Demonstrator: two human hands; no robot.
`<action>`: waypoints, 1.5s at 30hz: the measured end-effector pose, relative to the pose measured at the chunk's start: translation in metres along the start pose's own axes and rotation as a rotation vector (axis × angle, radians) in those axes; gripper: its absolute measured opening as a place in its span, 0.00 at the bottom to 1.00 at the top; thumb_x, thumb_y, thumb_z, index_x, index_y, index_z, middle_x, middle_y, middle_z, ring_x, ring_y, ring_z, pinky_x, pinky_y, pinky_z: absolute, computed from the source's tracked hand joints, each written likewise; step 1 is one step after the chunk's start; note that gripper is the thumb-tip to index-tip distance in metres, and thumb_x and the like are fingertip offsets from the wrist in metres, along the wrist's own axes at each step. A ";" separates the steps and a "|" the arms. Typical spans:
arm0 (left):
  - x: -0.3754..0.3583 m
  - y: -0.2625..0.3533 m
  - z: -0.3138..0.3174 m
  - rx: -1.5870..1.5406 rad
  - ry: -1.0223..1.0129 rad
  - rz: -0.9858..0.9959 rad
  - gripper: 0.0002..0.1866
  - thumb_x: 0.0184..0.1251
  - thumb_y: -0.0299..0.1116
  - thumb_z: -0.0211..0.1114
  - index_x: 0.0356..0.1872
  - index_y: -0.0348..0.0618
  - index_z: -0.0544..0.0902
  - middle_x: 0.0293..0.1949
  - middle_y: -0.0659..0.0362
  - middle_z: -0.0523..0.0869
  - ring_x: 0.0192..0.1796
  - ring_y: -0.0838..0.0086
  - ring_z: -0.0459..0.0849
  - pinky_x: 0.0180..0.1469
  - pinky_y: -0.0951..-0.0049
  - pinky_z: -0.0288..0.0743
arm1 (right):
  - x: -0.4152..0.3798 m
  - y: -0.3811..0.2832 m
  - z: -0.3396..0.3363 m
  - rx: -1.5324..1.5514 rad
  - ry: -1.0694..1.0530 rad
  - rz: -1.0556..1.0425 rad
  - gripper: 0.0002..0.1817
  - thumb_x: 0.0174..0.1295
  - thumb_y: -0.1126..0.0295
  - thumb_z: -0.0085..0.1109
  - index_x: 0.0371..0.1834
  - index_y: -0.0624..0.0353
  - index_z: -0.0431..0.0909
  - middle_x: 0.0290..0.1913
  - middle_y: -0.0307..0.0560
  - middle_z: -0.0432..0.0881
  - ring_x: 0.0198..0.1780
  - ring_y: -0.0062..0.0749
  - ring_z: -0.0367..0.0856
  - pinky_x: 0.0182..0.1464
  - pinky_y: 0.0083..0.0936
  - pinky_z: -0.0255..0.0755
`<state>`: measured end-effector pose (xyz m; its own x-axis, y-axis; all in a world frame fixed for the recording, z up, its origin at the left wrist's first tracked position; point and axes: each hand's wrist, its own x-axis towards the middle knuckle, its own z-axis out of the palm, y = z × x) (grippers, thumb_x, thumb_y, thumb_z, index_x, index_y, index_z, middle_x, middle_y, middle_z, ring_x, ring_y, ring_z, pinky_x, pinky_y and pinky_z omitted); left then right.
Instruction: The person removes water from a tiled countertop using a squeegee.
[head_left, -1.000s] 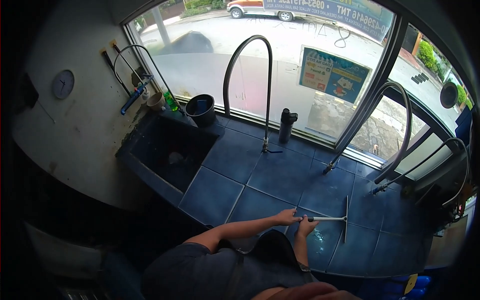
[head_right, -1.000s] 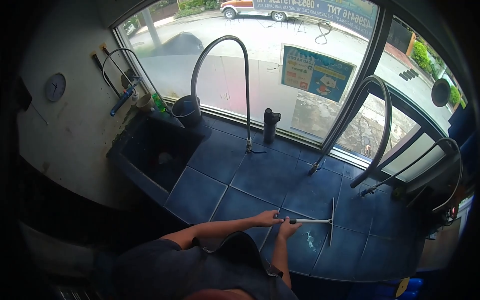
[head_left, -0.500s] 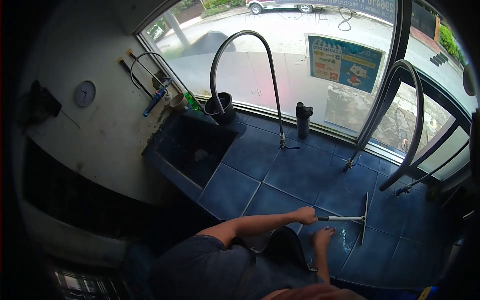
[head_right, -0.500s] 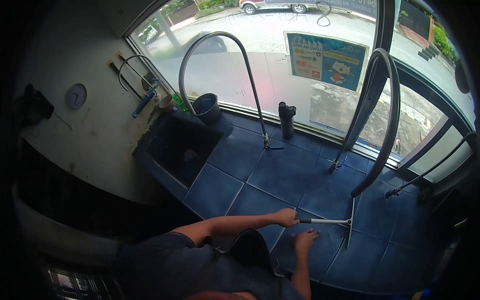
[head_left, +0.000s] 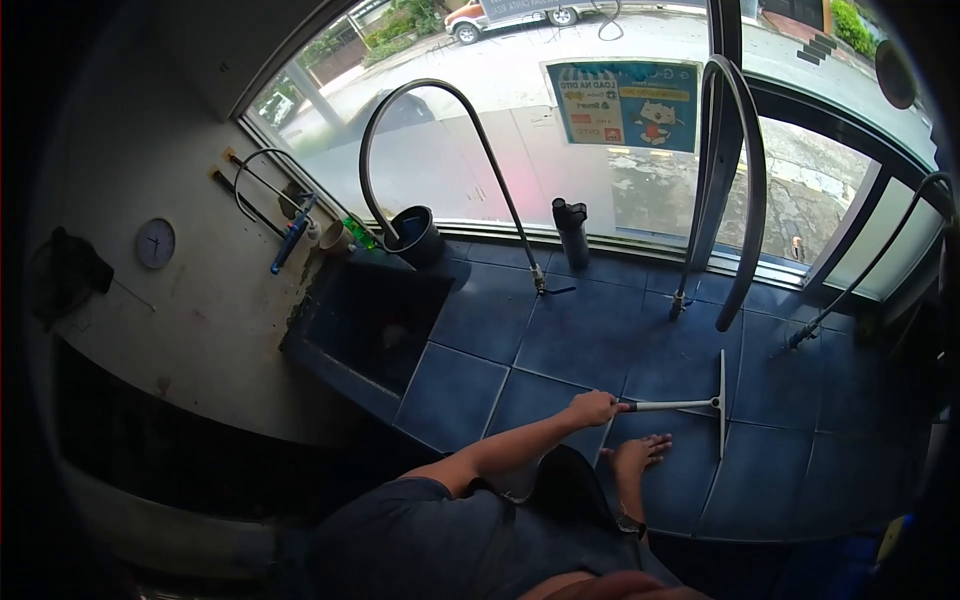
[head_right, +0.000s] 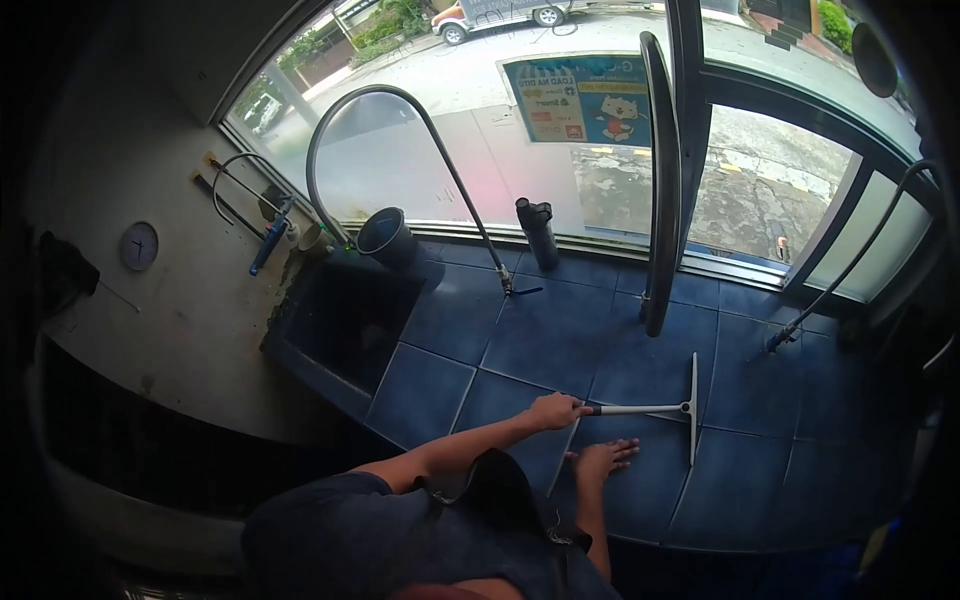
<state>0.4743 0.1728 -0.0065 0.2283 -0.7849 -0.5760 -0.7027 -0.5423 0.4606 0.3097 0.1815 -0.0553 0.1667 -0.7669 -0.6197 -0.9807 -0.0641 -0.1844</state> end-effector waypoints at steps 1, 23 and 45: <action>0.002 -0.010 0.007 0.003 0.003 0.016 0.32 0.70 0.64 0.49 0.41 0.45 0.87 0.37 0.49 0.88 0.45 0.51 0.86 0.47 0.55 0.78 | 0.002 -0.002 0.000 0.069 0.038 -0.023 0.67 0.45 0.44 0.76 0.71 0.84 0.44 0.74 0.82 0.24 0.76 0.75 0.21 0.74 0.63 0.34; -0.091 -0.327 -0.179 0.187 0.112 -0.315 0.35 0.64 0.72 0.50 0.52 0.55 0.86 0.51 0.50 0.85 0.57 0.53 0.81 0.58 0.55 0.74 | -0.019 -0.009 0.018 0.049 0.157 0.220 0.73 0.41 0.35 0.73 0.74 0.80 0.38 0.77 0.75 0.35 0.78 0.66 0.33 0.71 0.62 0.53; -0.219 -0.503 -0.148 -0.544 0.821 -0.485 0.30 0.66 0.64 0.58 0.34 0.44 0.88 0.25 0.51 0.85 0.32 0.63 0.86 0.36 0.64 0.74 | -0.009 0.023 0.046 0.055 0.211 0.146 0.72 0.39 0.37 0.76 0.74 0.78 0.41 0.78 0.70 0.34 0.80 0.59 0.32 0.78 0.43 0.43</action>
<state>0.8771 0.5731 -0.0116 0.9211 -0.3034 -0.2439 -0.0721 -0.7487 0.6590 0.2907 0.2165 -0.0889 -0.0066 -0.8822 -0.4708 -0.9850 0.0871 -0.1492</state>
